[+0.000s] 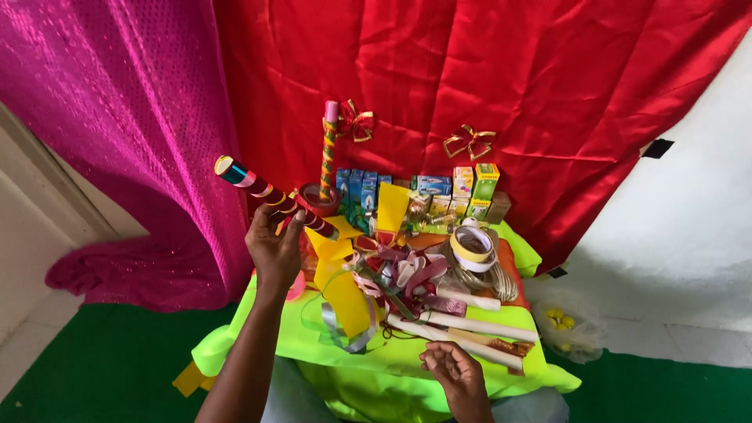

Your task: The person wraps a cylindrical object with a red and gold striped ribbon, then places it on the table. They then pick up a pink ribbon and a white cylindrical object, handling them briefly.

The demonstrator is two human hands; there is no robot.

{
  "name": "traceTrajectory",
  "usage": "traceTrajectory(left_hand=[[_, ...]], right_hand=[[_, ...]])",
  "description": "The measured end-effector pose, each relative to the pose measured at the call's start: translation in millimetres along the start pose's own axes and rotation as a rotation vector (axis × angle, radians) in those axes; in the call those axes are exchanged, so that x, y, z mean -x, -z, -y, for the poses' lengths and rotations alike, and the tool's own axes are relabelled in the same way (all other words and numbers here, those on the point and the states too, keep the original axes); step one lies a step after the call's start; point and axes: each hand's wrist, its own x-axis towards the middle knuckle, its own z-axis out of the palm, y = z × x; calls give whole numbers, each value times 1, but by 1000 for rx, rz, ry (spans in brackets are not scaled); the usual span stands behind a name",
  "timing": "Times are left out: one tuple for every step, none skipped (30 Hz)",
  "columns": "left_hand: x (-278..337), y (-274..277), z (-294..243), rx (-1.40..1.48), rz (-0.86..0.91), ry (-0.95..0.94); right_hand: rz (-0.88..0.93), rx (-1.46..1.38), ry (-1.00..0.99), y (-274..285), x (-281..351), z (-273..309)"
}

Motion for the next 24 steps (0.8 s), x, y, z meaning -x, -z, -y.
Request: traceTrajectory(left_hand=[[-9,-1,5,0,-2,-5],[-19,-2,11,-55,19,-16],[-32,-5,18,-107,34,-30],[-45,-9,26,-102,25,-40],[-56,-10,35,-136,31,-22],[-68,-11,43,-170,38,-3],[-80,-14,51,-172,32,-5],[-92,-16,59,-198,21,-5],[-102,-17,68,-226,9,-2],[-109,-20,76,-229,3,0],[-116,-22,84,-241,13,44],[-123,-24,92,-252,24,88],[-128,-26,103,-251,14,89],[-133,-28,114,-279,24,76],[-132,-27,125,-312,38,72],[-132,-28,133,-315,33,82],[-135,-30,139,-316,32,50],[-137,-33,146,-316,32,17],[-139,-34,149,-318,31,27],[-140,-35,151,-311,32,20],[-140,-36,154,-306,34,15],[-138,-38,156,-309,34,26],[-139,-39,158,-297,38,46],[-140,-41,159,-285,41,66]], right_hand=[[2,-1,5,-2,0,7],[-16,74,-55,-5,0,15],[-32,155,-107,-7,-5,23],[-27,158,-95,-5,-14,20],[-10,206,-44,-4,-18,16],[6,253,8,-4,-23,11],[12,254,10,-7,-26,14],[-14,237,-78,-11,-29,16],[-39,221,-169,-14,-31,18],[-33,224,-171,-12,-35,6],[-39,297,-90,-11,-39,-6],[-46,370,-9,-9,-42,-18],[-39,376,-6,-9,-44,-24],[-96,375,6,-9,-47,-29],[-154,375,8,-8,-42,-37],[-148,382,0,-6,-42,-37],[-155,392,5,-6,-42,-38],[-162,403,9,-6,-42,-39],[-159,408,2,-7,-41,-39],[-176,426,45,-8,-40,-40],[-193,442,87,-10,-38,-41],[-191,448,78,-11,-34,-38],[-215,490,71,-14,-33,-35],[-239,533,64,-16,-32,-32]])
